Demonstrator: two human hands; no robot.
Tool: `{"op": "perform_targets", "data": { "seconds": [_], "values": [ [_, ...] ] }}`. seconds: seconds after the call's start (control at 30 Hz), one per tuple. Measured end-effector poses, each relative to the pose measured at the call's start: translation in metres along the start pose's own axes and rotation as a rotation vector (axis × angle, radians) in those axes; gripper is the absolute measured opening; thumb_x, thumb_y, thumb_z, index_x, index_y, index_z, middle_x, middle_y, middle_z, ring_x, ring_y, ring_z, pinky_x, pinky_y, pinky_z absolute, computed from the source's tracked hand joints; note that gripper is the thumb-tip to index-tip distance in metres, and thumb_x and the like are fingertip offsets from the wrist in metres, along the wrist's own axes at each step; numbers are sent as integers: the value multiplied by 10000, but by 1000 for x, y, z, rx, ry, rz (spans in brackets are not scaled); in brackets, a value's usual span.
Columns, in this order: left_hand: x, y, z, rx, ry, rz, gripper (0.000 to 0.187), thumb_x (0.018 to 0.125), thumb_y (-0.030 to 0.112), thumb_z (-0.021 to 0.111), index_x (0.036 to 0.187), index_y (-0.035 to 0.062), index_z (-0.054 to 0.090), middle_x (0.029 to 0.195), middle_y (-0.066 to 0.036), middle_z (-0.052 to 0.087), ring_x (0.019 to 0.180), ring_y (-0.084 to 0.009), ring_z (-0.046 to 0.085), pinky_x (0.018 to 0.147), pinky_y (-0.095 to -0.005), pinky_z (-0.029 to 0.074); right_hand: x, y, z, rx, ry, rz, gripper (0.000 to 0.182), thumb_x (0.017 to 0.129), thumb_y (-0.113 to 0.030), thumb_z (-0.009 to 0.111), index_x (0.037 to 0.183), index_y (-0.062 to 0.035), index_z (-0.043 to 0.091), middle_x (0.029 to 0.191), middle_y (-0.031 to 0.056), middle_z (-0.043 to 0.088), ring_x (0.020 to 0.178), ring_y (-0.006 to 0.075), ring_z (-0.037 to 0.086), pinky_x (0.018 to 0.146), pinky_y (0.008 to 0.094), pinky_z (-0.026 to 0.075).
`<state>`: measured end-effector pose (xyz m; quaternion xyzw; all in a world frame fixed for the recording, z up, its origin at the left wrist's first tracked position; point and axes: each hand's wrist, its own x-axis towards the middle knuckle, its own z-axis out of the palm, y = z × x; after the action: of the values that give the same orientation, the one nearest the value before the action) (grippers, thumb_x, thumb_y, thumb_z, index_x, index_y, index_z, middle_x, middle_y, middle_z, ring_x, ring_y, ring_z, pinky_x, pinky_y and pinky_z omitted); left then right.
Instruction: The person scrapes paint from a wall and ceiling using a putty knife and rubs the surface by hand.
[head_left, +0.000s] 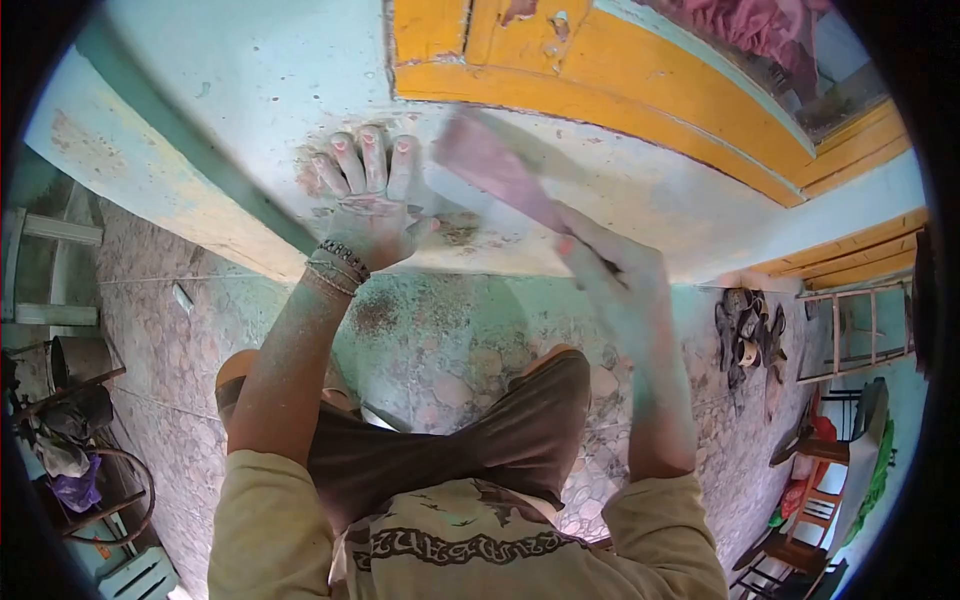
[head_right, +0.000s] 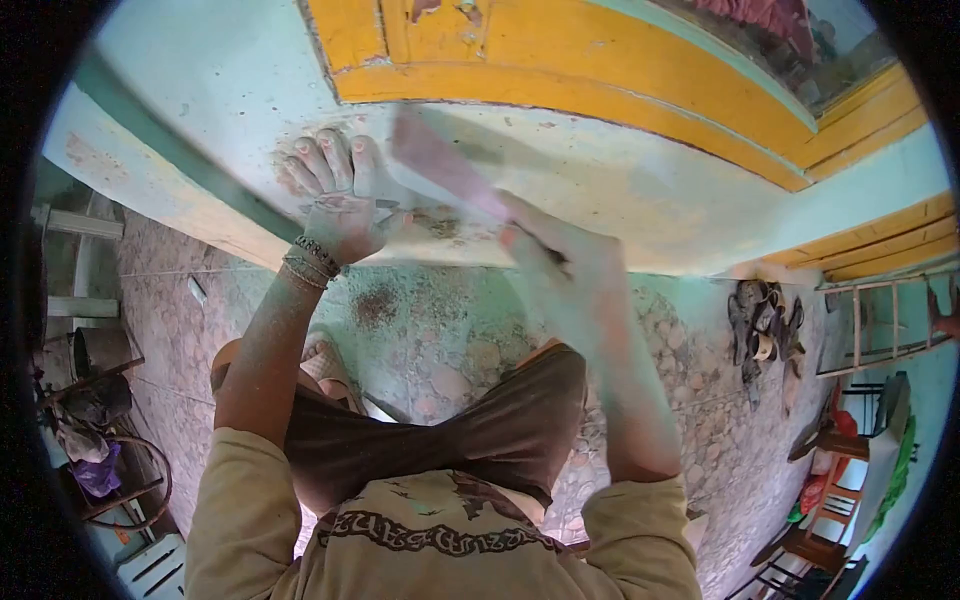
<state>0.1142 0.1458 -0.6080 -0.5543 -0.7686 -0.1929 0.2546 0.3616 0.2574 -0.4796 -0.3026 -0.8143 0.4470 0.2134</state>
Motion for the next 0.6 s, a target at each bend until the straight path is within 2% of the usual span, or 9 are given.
{"op": "perform_targets", "data": {
  "seconds": [0.03, 0.13, 0.2, 0.33, 0.4, 0.5, 0.6],
  "values": [
    [0, -3, -3, 3, 39, 36, 1033, 707, 488, 688, 1455, 27, 146, 1486, -321, -24, 1313, -609, -28, 983, -747, -3, 1, 2, -2, 24, 14, -11, 307, 886, -134, 622, 1187, -72, 625, 663, -43, 524, 600, 37, 417, 551, 193, 383],
    [0, 0, -15, 40, -61, 20, 1011, 732, 449, 669, 1428, -55, 138, 1451, -380, 63, 1323, -603, -6, 1007, -721, 10, 1, 6, 3, 59, 14, -55, 310, 885, -143, 622, 1192, -95, 628, 667, -38, 526, 597, 34, 416, 546, 192, 376],
    [0, 1, -30, -24, -33, 14, 942, 742, 334, 674, 1432, -51, 161, 1475, -331, 107, 1360, -538, 28, 1057, -660, 25, 7, -8, 25, 28, -28, -117, 311, 884, -127, 618, 1194, -98, 629, 680, -40, 540, 597, 33, 417, 546, 186, 373],
    [-2, 20, -70, -187, 19, -40, 856, 744, 156, 659, 1439, -35, 198, 1502, -254, 169, 1413, -401, 87, 1129, -546, 46, 0, 1, 6, -13, -12, 14, 313, 886, -127, 614, 1198, -123, 628, 685, -32, 577, 581, 35, 413, 542, 185, 377],
    [-1, 28, -78, -194, -27, -6, 859, 740, 152, 660, 1439, -35, 197, 1504, -250, 165, 1415, -389, 90, 1137, -532, 47, 2, 10, 7, 11, 19, 7, 311, 885, -132, 616, 1196, -140, 631, 678, -31, 584, 573, 35, 409, 539, 187, 378],
    [-1, 42, -86, -233, -138, 41, 903, 720, 144, 679, 1447, -26, 172, 1514, -232, 143, 1418, -373, 89, 1150, -507, 53, 9, -13, 45, 29, -45, -112, 314, 882, -135, 622, 1195, -151, 632, 667, -22, 586, 565, 36, 402, 529, 196, 379],
    [-1, 50, -90, -343, -208, 40, 940, 707, 142, 690, 1452, -28, 141, 1517, -234, 115, 1414, -395, 73, 1152, -497, 72, 3, -7, 34, 1, -14, -10, 312, 884, -148, 622, 1196, -157, 632, 651, -13, 558, 567, 38, 390, 526, 202, 379]
  ]
}}
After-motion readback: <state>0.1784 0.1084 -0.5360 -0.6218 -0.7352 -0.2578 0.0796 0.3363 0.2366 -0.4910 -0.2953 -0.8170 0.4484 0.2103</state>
